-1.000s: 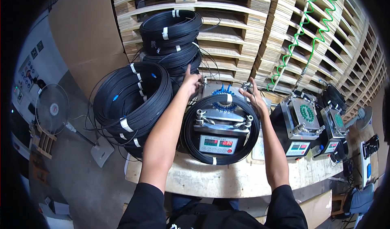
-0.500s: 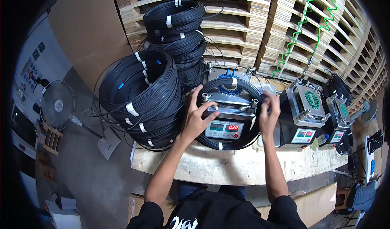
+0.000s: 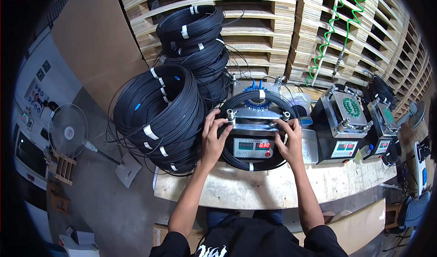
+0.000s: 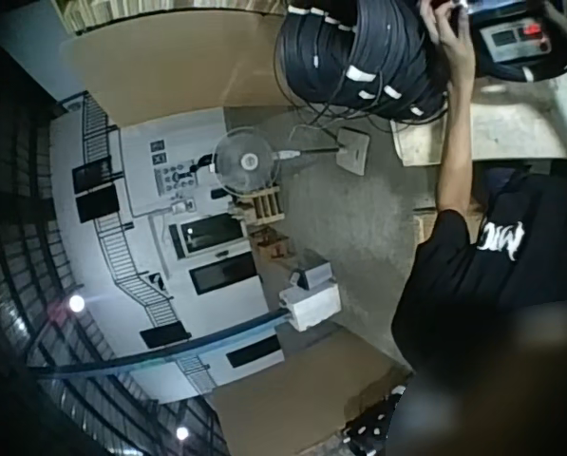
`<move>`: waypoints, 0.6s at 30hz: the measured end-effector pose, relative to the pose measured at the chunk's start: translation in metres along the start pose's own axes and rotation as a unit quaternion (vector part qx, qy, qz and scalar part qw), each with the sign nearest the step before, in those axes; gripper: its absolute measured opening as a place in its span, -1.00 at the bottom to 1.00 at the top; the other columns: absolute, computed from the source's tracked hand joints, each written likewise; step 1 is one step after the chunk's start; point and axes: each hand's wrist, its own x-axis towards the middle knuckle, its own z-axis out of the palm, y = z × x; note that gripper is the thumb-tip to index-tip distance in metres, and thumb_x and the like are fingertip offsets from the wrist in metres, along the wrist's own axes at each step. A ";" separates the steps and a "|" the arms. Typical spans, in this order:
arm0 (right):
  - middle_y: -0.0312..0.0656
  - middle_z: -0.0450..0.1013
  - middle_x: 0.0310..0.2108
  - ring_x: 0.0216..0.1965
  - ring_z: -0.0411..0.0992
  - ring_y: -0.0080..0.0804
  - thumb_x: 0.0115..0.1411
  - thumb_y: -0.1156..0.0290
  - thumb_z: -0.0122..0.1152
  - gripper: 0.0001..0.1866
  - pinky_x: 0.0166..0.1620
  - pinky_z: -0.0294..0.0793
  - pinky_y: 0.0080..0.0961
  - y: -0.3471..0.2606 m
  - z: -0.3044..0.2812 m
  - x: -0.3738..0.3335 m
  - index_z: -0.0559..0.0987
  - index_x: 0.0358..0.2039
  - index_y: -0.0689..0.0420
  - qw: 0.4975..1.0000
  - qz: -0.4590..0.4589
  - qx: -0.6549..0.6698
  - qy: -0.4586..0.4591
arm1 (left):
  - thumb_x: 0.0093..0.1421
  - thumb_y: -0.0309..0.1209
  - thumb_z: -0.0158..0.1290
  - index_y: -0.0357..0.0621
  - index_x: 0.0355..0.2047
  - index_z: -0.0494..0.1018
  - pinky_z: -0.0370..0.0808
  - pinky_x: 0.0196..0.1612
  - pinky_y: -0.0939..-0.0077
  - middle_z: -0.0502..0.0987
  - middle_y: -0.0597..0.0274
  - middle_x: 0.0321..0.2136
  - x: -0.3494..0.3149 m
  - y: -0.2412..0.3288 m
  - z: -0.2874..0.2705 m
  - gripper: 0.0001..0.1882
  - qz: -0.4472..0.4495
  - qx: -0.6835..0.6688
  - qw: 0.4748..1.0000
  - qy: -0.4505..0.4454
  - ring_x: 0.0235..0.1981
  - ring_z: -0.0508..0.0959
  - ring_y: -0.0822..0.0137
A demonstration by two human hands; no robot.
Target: Securing coils of black cable using a semi-automated binding machine and checking the machine settings.
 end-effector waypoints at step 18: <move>-0.11 0.25 -0.29 -0.22 0.26 -0.17 0.00 0.42 0.28 -0.52 -0.10 0.22 -0.30 -0.015 -0.003 0.002 0.59 0.02 -0.03 0.998 -0.003 -0.054 -0.027 | 0.33 -0.42 0.04 -0.31 -0.16 0.50 0.49 -0.30 0.18 0.52 -0.06 -0.33 0.017 0.024 -0.019 -0.81 -0.082 0.058 0.994 -0.035 -0.33 0.57 -0.07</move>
